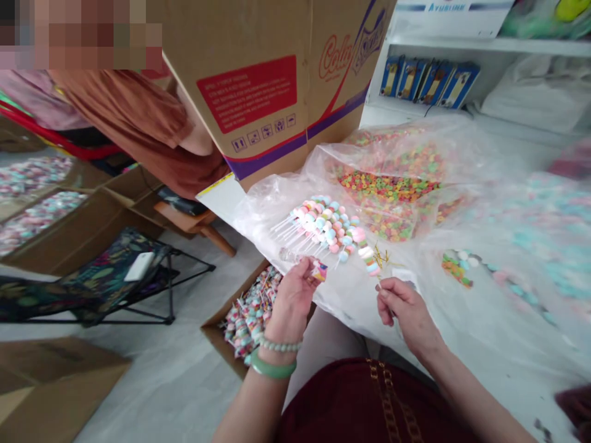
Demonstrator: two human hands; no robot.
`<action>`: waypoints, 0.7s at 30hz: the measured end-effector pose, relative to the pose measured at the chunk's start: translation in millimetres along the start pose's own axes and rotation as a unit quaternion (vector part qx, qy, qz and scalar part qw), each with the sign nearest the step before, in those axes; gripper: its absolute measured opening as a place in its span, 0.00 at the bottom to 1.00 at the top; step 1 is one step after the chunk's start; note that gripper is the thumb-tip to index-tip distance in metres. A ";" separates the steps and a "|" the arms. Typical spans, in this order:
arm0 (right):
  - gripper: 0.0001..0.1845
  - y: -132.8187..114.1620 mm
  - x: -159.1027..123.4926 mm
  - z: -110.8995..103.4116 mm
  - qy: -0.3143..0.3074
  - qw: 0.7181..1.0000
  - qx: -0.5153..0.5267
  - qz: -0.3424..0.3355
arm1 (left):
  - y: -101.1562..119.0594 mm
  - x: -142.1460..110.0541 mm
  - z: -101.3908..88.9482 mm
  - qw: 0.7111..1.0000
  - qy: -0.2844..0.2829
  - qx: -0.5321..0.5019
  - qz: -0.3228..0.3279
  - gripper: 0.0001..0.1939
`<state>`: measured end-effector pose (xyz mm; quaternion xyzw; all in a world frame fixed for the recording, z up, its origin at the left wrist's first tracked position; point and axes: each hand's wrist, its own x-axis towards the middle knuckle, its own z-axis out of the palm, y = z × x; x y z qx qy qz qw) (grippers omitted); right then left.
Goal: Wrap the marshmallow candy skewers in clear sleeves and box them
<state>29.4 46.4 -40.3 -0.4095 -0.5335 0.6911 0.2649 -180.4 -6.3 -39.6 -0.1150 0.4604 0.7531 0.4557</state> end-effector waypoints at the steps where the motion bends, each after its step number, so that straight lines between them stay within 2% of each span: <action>1: 0.09 1.4 -6.6 -2.1 -0.002 1.000 -0.012 -0.004 | 0.2 0.3 5.3 0.999 0.025 -0.025 -0.020 0.06; 4: 0.09 6.9 -19.8 -5.1 -0.010 0.997 -0.077 -0.010 | 1.4 -0.4 17.0 0.994 0.065 -0.073 -0.052 0.06; 11: 0.10 13.2 -22.3 -8.9 -0.018 0.970 -0.232 -0.074 | -1.6 -10.1 28.5 0.996 0.043 -0.073 -0.041 0.06; 14: 0.10 13.7 -20.9 -11.9 0.000 0.950 -0.292 -0.109 | -5.0 -13.3 31.6 0.999 0.013 -0.042 -0.027 0.06; 18: 0.11 18.4 -18.3 -17.2 0.012 0.927 -0.351 -0.133 | -6.3 -17.4 34.5 0.998 -0.060 0.014 0.001 0.08; 21: 0.12 21.9 -16.7 -20.3 0.037 0.903 -0.390 -0.176 | -4.9 -18.7 35.0 0.996 -0.077 0.045 0.010 0.08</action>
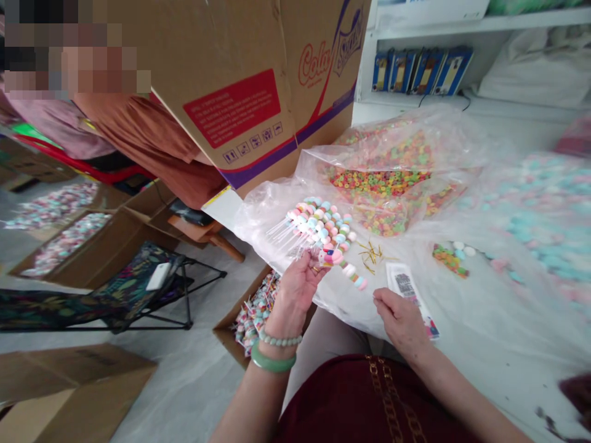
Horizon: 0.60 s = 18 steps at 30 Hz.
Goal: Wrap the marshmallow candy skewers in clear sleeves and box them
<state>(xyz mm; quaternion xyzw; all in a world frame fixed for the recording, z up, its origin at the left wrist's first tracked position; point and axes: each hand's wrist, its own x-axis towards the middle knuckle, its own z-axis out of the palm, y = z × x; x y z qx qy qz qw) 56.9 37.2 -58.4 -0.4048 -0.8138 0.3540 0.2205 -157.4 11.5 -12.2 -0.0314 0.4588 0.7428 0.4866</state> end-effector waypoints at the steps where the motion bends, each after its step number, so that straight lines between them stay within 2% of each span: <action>1: 0.12 0.9 -0.1 -0.1 0.013 1.000 -0.015 -0.012 | 0.3 0.5 -0.5 1.000 0.004 0.005 0.003 0.08; 7: 0.11 0.8 -0.8 -0.8 0.033 0.999 -0.010 -0.037 | -0.8 13.0 -9.5 0.996 0.083 -0.010 0.022 0.06; 10: 0.10 0.8 -0.1 0.7 0.031 0.999 0.009 -0.035 | -2.4 18.1 -13.0 0.994 0.099 -0.018 0.036 0.04; 15: 0.10 3.3 4.5 1.2 0.022 0.999 0.049 0.003 | -5.6 18.4 -13.0 0.998 0.052 0.029 0.033 0.03; 18: 0.08 4.2 7.8 -0.2 -0.024 0.990 0.117 0.080 | -7.8 18.8 -13.4 0.997 0.006 0.077 0.023 0.07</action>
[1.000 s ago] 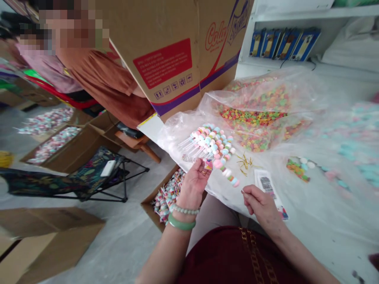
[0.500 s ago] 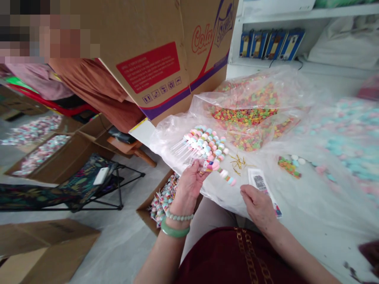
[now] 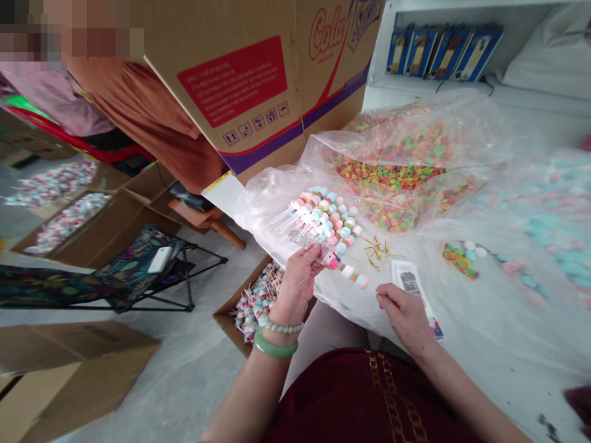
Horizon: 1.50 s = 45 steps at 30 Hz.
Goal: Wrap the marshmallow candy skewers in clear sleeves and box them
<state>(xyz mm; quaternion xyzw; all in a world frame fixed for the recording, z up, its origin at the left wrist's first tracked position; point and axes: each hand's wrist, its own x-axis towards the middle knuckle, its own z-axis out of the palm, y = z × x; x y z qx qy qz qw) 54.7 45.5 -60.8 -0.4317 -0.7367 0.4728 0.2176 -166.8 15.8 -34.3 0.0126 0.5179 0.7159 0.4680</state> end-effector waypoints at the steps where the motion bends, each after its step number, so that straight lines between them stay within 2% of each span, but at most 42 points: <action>1: 0.08 -0.4 0.8 -0.1 -0.018 0.998 0.043 0.040 | -1.2 0.6 -0.3 1.000 -0.009 0.007 -0.002 0.08; 3: 0.07 -1.4 1.9 1.0 -0.049 0.978 0.159 0.122 | -4.5 1.9 -0.7 1.000 -0.018 0.007 -0.012 0.09; 5: 0.09 -2.7 2.6 3.2 -0.068 0.946 0.259 0.182 | -9.0 2.3 0.3 0.999 -0.031 0.005 -0.016 0.09; 7: 0.10 -3.5 3.5 5.7 -0.081 0.928 0.295 0.213 | -13.7 1.0 2.9 0.998 -0.053 0.011 -0.010 0.12; 10: 0.10 -3.7 5.1 8.0 -0.095 0.941 0.243 0.217 | -18.7 -2.2 7.3 0.996 -0.081 0.028 -0.006 0.15; 13: 0.09 -3.8 5.8 9.3 -0.062 0.970 0.166 0.165 | -21.4 -3.1 7.7 0.994 -0.096 0.051 -0.024 0.17; 15: 0.08 -4.3 5.9 10.8 -0.053 0.965 0.194 0.169 | -24.0 -2.2 6.1 0.993 -0.091 0.067 -0.027 0.17; 16: 0.08 -4.4 5.9 11.7 -0.064 0.951 0.237 0.186 | -25.9 -1.7 5.2 0.994 -0.085 0.070 -0.023 0.17; 18: 0.09 -3.2 6.3 13.0 -0.113 0.902 0.348 0.228 | -30.5 -1.0 3.7 0.995 -0.078 0.059 -0.017 0.17; 21: 0.11 4.2 7.4 12.5 -0.228 0.785 0.502 0.281 | -36.4 -0.9 1.9 0.996 -0.078 0.034 -0.034 0.17; 23: 0.11 11.6 8.1 11.0 -0.299 0.700 0.573 0.304 | -38.0 -1.0 0.2 0.996 -0.074 0.025 -0.047 0.18; 24: 0.10 15.1 8.4 10.2 -0.321 0.668 0.596 0.308 | -38.1 -1.1 -0.9 0.996 -0.071 0.022 -0.049 0.18; 26: 0.08 20.3 9.1 9.3 -0.341 0.633 0.622 0.309 | -37.4 -1.3 -2.5 0.996 -0.068 0.022 -0.047 0.18; 30: 0.07 18.9 11.0 11.5 -0.345 0.617 0.636 0.309 | -36.5 -3.2 -1.2 0.997 -0.063 0.029 -0.021 0.18; 32: 0.09 12.6 11.3 15.5 -0.346 0.629 0.624 0.308 | -37.0 -4.0 1.1 0.997 -0.067 0.036 -0.007 0.17; 33: 0.09 9.0 11.1 18.2 -0.340 0.649 0.608 0.306 | -37.4 -4.1 2.1 0.997 -0.068 0.038 -0.004 0.17; 34: 0.09 5.4 10.6 21.2 -0.322 0.684 0.582 0.299 | -37.8 -3.8 2.7 0.997 -0.066 0.038 -0.004 0.17; 35: 0.09 2.5 10.0 24.2 -0.287 0.734 0.545 0.285 | -38.2 -3.1 2.7 0.998 -0.061 0.035 -0.005 0.17; 37: 0.09 -0.6 8.7 29.5 -0.185 0.846 0.441 0.237 | -38.7 -0.5 0.9 0.998 -0.046 0.030 -0.009 0.17; 38: 0.09 -0.5 8.2 31.2 -0.132 0.891 0.381 0.206 | -38.8 1.1 -0.8 0.999 -0.038 0.031 -0.013 0.17; 40: 0.07 2.3 8.2 31.6 -0.047 0.952 0.263 0.146 | -38.6 4.4 -4.7 0.998 -0.032 0.041 -0.023 0.17; 42: 0.06 6.3 9.2 28.5 0.004 0.980 0.171 0.102 | -37.5 6.8 -8.1 0.998 -0.034 0.049 -0.032 0.17; 45: 0.07 8.7 11.9 21.6 0.035 0.986 0.134 0.091 | -34.9 8.3 -10.3 0.996 -0.043 0.060 -0.041 0.17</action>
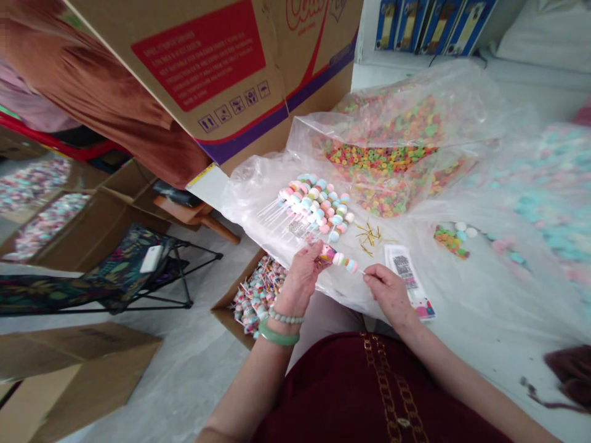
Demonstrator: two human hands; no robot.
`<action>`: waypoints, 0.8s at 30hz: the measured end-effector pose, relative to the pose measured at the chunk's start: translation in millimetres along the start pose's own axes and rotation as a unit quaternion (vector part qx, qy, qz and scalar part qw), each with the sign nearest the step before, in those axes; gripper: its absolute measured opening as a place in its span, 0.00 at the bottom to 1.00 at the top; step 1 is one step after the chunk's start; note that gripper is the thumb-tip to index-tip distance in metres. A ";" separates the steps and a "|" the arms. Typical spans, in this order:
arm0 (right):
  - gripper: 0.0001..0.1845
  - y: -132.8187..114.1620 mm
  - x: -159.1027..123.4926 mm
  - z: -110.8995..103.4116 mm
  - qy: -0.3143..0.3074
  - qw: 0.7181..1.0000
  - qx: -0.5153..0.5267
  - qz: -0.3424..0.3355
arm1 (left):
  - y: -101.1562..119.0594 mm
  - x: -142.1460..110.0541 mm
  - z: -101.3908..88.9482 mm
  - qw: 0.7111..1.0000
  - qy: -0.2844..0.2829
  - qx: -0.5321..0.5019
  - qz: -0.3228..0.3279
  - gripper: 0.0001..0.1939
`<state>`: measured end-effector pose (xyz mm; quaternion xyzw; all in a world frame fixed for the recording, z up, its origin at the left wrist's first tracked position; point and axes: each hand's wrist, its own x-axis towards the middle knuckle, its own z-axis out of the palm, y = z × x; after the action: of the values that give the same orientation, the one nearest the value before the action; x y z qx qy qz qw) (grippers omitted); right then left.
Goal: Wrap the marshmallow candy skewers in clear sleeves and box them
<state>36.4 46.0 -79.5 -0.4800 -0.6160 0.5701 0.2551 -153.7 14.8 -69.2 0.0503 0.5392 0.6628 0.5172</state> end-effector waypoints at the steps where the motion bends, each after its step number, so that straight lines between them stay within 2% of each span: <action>1: 0.07 -1.2 0.9 -1.5 -0.003 1.000 0.012 0.011 | 0.7 0.0 -0.3 1.000 -0.003 0.005 -0.002 0.17; 6: 0.09 -10.5 3.3 -0.5 -0.029 0.988 0.126 0.083 | 0.6 -0.9 -0.5 0.999 -0.022 0.031 -0.003 0.19; 9: 0.11 -14.5 2.9 1.5 -0.075 0.956 0.224 0.172 | -2.5 -1.7 -1.4 0.999 -0.029 0.033 -0.003 0.20; 12: 0.13 -12.9 2.1 0.6 -0.164 0.899 0.311 0.261 | -6.3 -2.2 -1.4 0.999 -0.050 0.012 -0.002 0.18; 15: 0.13 -5.4 2.7 -2.4 -0.262 0.811 0.407 0.329 | -8.8 -2.8 1.3 0.997 -0.070 -0.017 0.001 0.16; 17: 0.13 -0.3 3.6 -3.9 -0.300 0.759 0.452 0.361 | -9.2 -3.5 4.5 0.997 -0.066 -0.039 0.008 0.16; 18: 0.13 1.3 3.8 -4.0 -0.306 0.746 0.466 0.365 | -9.1 -4.0 6.4 0.997 -0.061 -0.052 0.015 0.15; 20: 0.13 2.0 3.3 -2.8 -0.297 0.753 0.473 0.350 | -8.9 -5.4 9.9 0.995 -0.051 -0.075 0.031 0.15; 21: 0.13 1.3 2.5 -1.5 -0.284 0.773 0.462 0.331 | -8.9 -6.3 11.4 0.995 -0.047 -0.082 0.037 0.14; 22: 0.13 0.1 1.5 -0.1 -0.266 0.804 0.435 0.307 | -9.1 -7.4 12.6 0.995 -0.046 -0.082 0.041 0.14; 24: 0.10 -2.3 -0.8 2.5 -0.218 0.884 0.332 0.248 | -10.0 -9.6 13.5 0.997 -0.047 -0.056 0.040 0.15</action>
<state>33.8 44.4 -77.6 -0.3683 -0.2915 0.8761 0.1089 -134.6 15.6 -66.5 0.0736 0.4738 0.7094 0.5165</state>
